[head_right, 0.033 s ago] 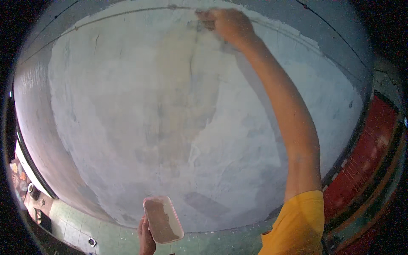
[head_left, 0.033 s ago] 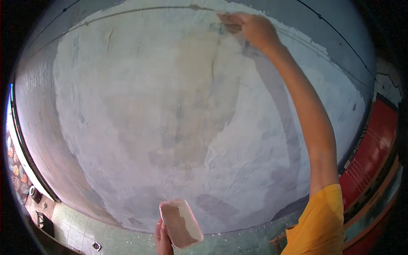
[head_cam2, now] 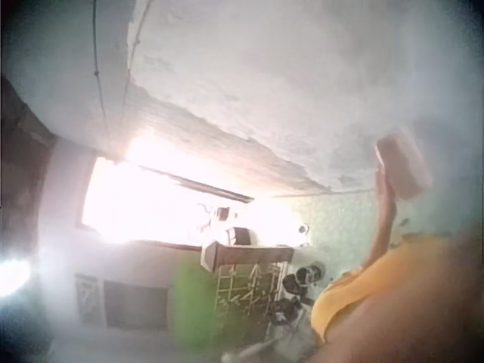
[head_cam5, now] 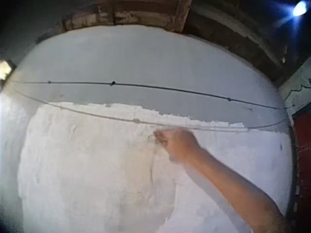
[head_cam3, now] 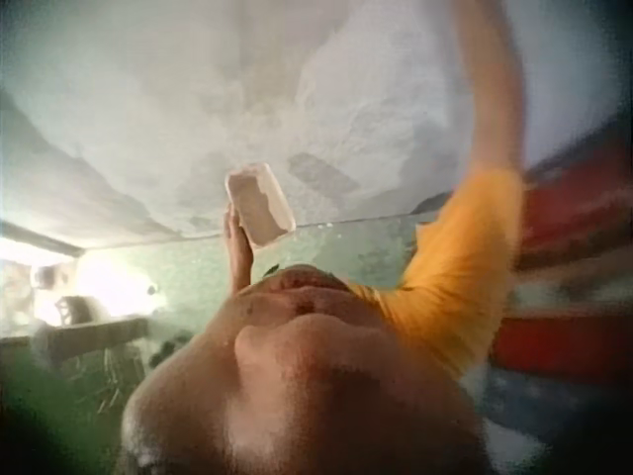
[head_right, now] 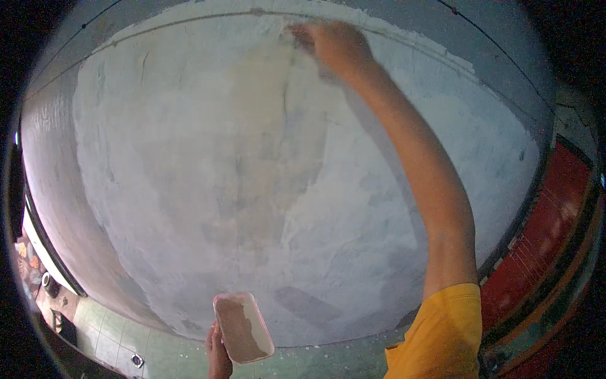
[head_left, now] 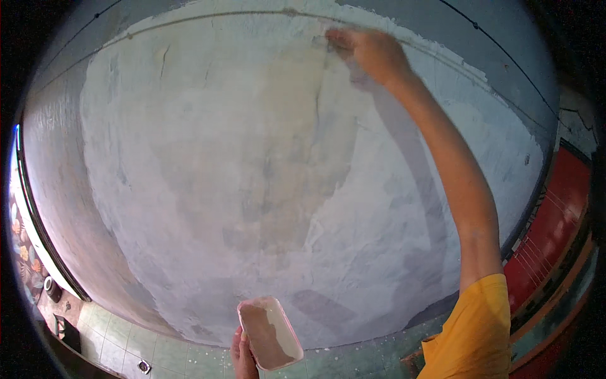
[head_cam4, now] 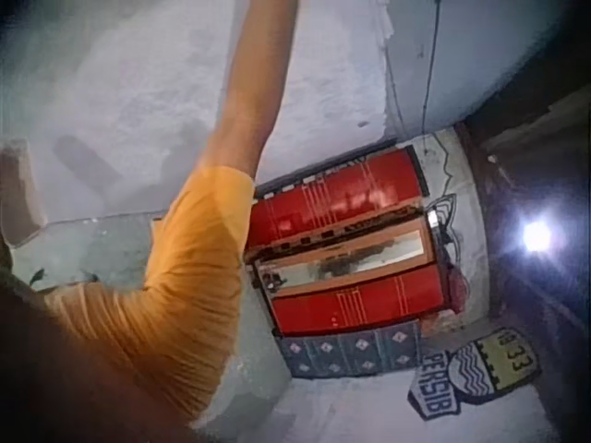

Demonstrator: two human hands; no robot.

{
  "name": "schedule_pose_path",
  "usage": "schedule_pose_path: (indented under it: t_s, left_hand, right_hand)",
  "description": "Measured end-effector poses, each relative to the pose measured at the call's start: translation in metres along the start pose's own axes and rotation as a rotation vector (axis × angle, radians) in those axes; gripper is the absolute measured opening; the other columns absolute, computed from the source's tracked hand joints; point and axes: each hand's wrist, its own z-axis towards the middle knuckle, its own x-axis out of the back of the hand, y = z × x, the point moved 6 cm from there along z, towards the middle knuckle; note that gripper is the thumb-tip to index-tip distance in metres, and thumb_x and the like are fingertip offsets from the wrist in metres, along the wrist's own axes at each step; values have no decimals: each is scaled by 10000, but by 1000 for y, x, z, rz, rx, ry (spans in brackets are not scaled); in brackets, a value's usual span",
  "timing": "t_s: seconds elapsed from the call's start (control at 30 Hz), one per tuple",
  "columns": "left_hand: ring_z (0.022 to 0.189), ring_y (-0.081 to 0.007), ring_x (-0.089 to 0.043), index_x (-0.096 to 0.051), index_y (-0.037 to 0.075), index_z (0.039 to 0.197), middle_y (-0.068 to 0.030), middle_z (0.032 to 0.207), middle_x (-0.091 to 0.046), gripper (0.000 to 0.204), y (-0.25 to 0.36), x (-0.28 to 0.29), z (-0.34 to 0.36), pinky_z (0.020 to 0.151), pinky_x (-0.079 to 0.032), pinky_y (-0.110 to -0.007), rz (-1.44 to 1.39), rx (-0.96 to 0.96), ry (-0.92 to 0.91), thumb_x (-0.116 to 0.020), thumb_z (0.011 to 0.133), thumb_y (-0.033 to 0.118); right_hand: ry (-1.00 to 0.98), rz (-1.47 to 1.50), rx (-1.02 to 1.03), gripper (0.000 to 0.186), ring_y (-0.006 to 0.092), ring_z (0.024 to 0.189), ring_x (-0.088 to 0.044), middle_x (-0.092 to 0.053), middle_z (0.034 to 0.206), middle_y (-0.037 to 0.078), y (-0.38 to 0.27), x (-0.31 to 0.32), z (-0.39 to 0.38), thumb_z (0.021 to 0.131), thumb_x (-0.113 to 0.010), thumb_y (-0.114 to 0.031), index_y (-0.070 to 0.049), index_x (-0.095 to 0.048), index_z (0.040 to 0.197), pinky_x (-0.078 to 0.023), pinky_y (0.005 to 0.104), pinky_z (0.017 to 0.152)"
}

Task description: The person uses a scraper to apply plaster from a container onto the surface of a ceiling and a wall.

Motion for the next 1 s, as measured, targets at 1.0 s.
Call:
schedule_pose_path:
  t_s: [1.0]
  left_hand:
    - [1183,-188,-566,-498,22,1397,-68,1290,-578,526,9,2,-5,994,-478,-377,24,43,110,-548,1022,388]
  right_hand:
    - [-35,-13,18,277,298,835,-717,-743,972,112,-13,12,-59,998,-541,-269,-171,-706,1198,-574,422,730]
